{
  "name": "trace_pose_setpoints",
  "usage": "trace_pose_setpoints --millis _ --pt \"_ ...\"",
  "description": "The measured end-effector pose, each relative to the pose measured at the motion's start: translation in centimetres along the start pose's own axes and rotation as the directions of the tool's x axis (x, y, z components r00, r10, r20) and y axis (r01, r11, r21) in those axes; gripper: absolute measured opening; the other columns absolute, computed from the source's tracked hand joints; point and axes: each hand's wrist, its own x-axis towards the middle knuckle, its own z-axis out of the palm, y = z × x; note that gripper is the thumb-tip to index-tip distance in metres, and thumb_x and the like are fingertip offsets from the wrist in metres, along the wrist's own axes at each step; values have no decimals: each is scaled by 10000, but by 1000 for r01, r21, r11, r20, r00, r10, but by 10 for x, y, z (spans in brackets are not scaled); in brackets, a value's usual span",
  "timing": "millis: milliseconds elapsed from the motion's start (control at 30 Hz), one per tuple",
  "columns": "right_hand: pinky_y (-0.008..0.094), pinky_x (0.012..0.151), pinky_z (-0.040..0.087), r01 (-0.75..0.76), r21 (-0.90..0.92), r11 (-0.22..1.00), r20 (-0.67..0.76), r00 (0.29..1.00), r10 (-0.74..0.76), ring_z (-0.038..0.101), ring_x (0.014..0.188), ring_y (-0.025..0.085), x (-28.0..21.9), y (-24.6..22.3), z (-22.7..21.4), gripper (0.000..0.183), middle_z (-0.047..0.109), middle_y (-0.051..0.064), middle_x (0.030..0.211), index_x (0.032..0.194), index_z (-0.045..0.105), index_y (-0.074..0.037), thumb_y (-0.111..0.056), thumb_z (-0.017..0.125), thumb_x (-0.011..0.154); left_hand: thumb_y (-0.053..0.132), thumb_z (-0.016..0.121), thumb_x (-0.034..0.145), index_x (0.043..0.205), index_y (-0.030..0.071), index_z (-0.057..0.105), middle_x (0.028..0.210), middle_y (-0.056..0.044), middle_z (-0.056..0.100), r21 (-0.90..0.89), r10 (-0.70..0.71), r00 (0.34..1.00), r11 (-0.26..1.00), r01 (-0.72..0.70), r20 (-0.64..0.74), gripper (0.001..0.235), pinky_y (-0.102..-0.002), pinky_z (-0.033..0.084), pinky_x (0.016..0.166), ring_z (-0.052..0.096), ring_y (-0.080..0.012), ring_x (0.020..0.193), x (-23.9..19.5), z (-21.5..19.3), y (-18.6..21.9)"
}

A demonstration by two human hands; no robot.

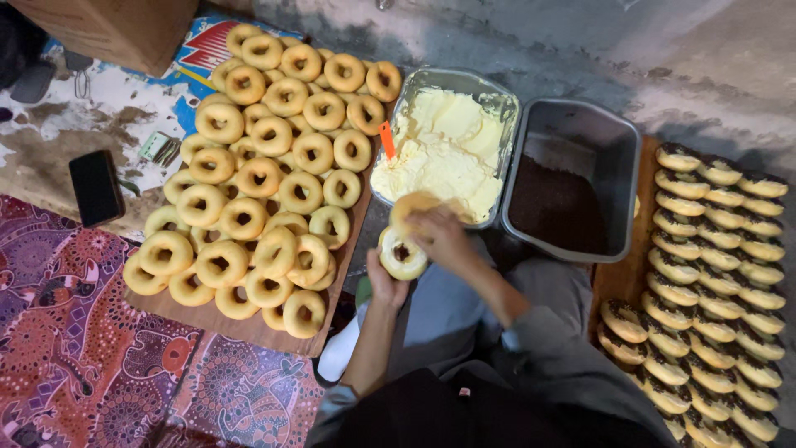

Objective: The person sits on the floor and repeatedly picks up plain donuts, dips them into a yellow cream, then into a dark granular topping, and places them on a wooden board. The process is repeated for multiple donuts throughout the clip.

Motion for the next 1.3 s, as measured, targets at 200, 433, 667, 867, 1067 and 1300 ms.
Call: trace_pose_setpoints --millis 200,433,667,867,1067,1300 --pt "459 1052 471 -163 -95 982 -84 984 156 677 1111 286 19 29 -24 337 760 86 1137 1113 751 -106 -190 829 796 449 367 905 1323 53 579 1246 -135 671 -55 -60 988 996 68 142 613 -562 564 968 660 -333 1152 -20 13 3" --pt "462 994 506 138 134 981 -17 990 -137 692 1047 333 -37 -28 -36 390 740 109 1042 1126 779 -108 -165 849 747 626 367 1025 1396 57 565 1323 -149 643 8 -57 995 998 57 80 707 -509 516 1028 628 -320 1209 -29 27 1" --pt "480 998 480 -6 78 997 -183 983 20 629 1191 352 -58 -26 -85 549 685 144 1291 1271 676 -62 -196 843 765 582 394 1032 1431 87 542 1377 -104 631 38 -152 986 988 150 70 652 -471 502 1008 612 -284 1231 -30 44 -34" --pt "412 913 552 -179 -15 984 232 956 177 655 1064 265 -101 67 -99 588 698 115 1157 1314 700 -139 -117 793 734 574 404 1012 1411 55 538 1360 -134 639 24 -194 970 981 192 145 668 -504 491 1069 613 -309 1250 -15 48 -57" --pt "346 731 576 -617 612 495 -99 561 822 698 868 184 -120 256 -121 433 727 112 1064 1229 696 -91 -97 765 802 530 381 1055 1389 13 564 1340 -138 653 130 -228 961 969 209 155 643 -474 477 1097 619 -290 1253 -22 15 -124" --pt "515 718 502 -615 -158 773 19 780 625 694 969 266 -109 238 -127 431 768 86 1052 1101 796 -211 -111 786 681 479 384 1080 1368 -8 564 1301 -142 666 161 -183 974 974 161 136 594 -459 496 1064 635 -282 1206 -8 -4 -133"
